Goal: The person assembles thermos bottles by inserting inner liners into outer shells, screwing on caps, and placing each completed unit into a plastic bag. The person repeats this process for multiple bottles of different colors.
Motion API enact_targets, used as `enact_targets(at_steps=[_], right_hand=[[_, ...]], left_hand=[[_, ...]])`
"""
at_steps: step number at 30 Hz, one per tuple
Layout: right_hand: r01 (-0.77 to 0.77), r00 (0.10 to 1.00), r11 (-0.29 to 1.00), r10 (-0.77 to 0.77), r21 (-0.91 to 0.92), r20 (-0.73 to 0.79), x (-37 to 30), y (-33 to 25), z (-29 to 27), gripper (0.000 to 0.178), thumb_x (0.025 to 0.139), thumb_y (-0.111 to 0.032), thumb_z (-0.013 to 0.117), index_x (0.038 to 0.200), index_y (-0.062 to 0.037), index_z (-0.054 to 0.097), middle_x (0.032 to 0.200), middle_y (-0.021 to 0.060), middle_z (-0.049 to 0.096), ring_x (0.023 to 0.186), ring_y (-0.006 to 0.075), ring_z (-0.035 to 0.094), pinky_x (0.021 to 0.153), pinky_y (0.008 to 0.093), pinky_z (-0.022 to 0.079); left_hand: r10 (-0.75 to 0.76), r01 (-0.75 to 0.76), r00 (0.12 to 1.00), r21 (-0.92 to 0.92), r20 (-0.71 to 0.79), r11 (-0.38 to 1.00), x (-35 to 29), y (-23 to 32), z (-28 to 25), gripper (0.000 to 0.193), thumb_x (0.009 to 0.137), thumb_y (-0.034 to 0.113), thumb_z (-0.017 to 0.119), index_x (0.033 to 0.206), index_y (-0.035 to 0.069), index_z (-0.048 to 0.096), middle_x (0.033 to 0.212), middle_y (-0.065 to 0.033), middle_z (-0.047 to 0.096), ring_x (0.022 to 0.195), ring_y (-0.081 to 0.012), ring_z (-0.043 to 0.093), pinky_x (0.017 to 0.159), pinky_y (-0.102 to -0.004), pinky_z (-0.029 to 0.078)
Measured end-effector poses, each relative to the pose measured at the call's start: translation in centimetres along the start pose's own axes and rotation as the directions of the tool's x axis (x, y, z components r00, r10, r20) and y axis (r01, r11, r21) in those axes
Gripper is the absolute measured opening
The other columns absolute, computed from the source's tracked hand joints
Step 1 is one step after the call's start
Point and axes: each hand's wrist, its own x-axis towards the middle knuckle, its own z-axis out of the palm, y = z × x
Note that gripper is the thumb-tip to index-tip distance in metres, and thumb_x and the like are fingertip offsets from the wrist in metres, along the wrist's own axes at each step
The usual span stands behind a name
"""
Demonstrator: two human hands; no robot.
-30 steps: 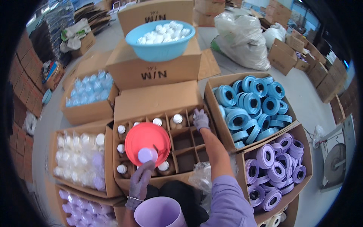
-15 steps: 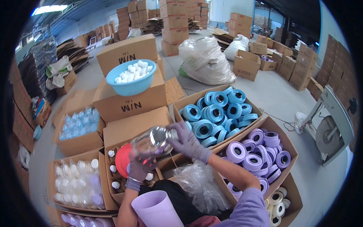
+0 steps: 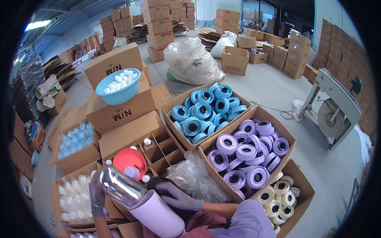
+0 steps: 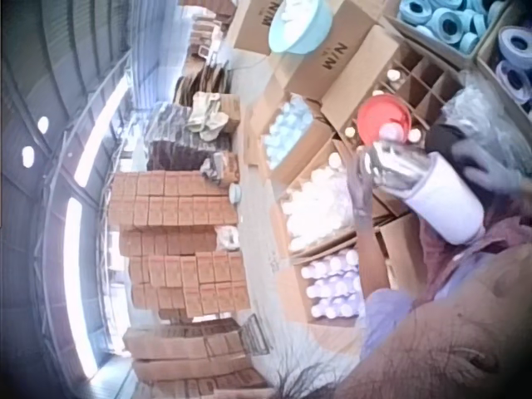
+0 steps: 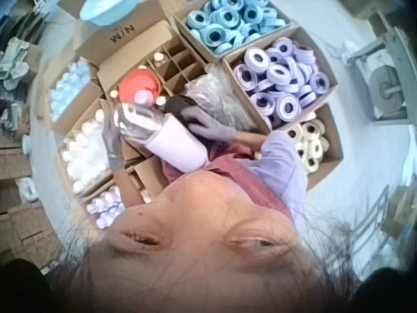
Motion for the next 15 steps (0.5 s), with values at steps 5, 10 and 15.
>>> enact_targets(at_steps=[5,10,15], right_hand=[[0.163,0.960,0.962,-0.104,-0.220,0.258,-15.2,3.3,3.3,0.062,0.098,-0.031,0.060,0.150,-0.0056,0.037,0.152,0.0246,0.029,0.142,0.0385,0.033,0.116,0.0458,0.028],[0.243,0.929,0.968,-0.215,-0.060,0.301,-5.6,-1.3,6.9,0.066,0.095,-0.044,0.056,0.145,-0.0038,0.041,0.145,0.0183,0.039,0.136,0.0349,0.037,0.116,0.0435,0.026],[0.338,0.804,0.936,-0.340,0.095,0.487,7.0,-5.9,6.3,0.082,0.076,-0.036,0.080,0.141,-0.0016,0.042,0.137,0.0194,0.045,0.126,0.0358,0.047,0.108,0.0419,0.037]], left_hand=[[-0.229,0.232,0.973,0.083,-0.038,0.969,-12.2,-4.0,0.6,0.064,0.077,0.034,0.066,0.128,-0.003,0.056,0.116,-0.0154,0.064,0.108,-0.0243,0.062,0.094,-0.0364,0.050],[-0.338,0.338,0.941,0.060,-0.016,0.939,-17.0,-3.2,3.6,0.064,0.072,0.031,0.071,0.125,-0.002,0.057,0.113,-0.0153,0.065,0.105,-0.0275,0.062,0.092,-0.0377,0.050],[-0.236,0.235,0.971,0.043,0.019,0.971,-16.5,-0.3,3.9,0.063,0.068,0.028,0.076,0.122,-0.001,0.058,0.110,-0.0152,0.065,0.103,-0.0306,0.063,0.091,-0.0390,0.050]])
